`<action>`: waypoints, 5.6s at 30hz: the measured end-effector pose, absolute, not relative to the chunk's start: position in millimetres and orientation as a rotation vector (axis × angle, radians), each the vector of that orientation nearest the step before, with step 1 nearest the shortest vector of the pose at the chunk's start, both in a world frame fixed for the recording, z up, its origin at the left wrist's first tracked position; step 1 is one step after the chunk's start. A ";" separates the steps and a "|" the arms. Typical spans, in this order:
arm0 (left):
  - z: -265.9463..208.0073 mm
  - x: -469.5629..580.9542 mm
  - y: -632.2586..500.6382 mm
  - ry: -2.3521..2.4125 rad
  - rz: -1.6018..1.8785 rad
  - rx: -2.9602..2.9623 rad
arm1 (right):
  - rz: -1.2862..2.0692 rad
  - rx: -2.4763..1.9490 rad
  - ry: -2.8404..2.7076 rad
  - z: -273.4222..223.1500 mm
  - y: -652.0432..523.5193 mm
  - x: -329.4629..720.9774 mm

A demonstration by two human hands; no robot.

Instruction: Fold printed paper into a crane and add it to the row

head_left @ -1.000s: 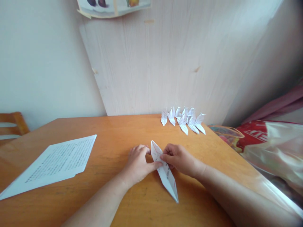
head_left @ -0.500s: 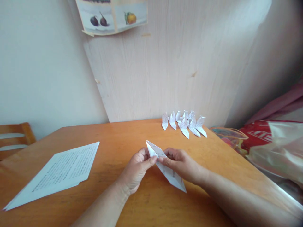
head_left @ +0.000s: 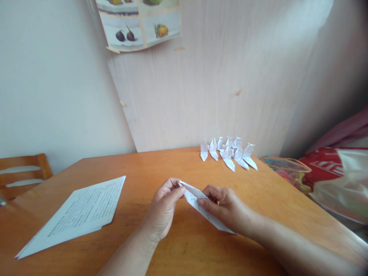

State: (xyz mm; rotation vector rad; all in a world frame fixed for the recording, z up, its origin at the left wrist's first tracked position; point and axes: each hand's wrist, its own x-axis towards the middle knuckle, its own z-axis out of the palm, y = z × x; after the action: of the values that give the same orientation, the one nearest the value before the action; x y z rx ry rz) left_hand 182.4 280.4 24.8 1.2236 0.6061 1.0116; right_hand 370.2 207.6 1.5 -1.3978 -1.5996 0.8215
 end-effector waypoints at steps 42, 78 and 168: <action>31.1 171.3 285.3 0.765 0.917 1.516 | -0.306 -1.496 -2.132 23.4 204.2 383.3; 26.7 172.9 288.8 0.913 0.902 1.541 | -0.580 -1.530 -2.156 19.8 205.2 377.8; 21.3 184.9 279.5 0.657 0.920 1.259 | 1.281 -1.260 -1.322 7.4 210.4 369.8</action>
State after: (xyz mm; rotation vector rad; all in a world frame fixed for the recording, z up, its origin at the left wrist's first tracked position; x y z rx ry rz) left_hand 184.9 279.5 21.3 1.2586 0.6567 0.9204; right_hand 369.8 210.4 7.4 -1.2599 -1.3224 1.2809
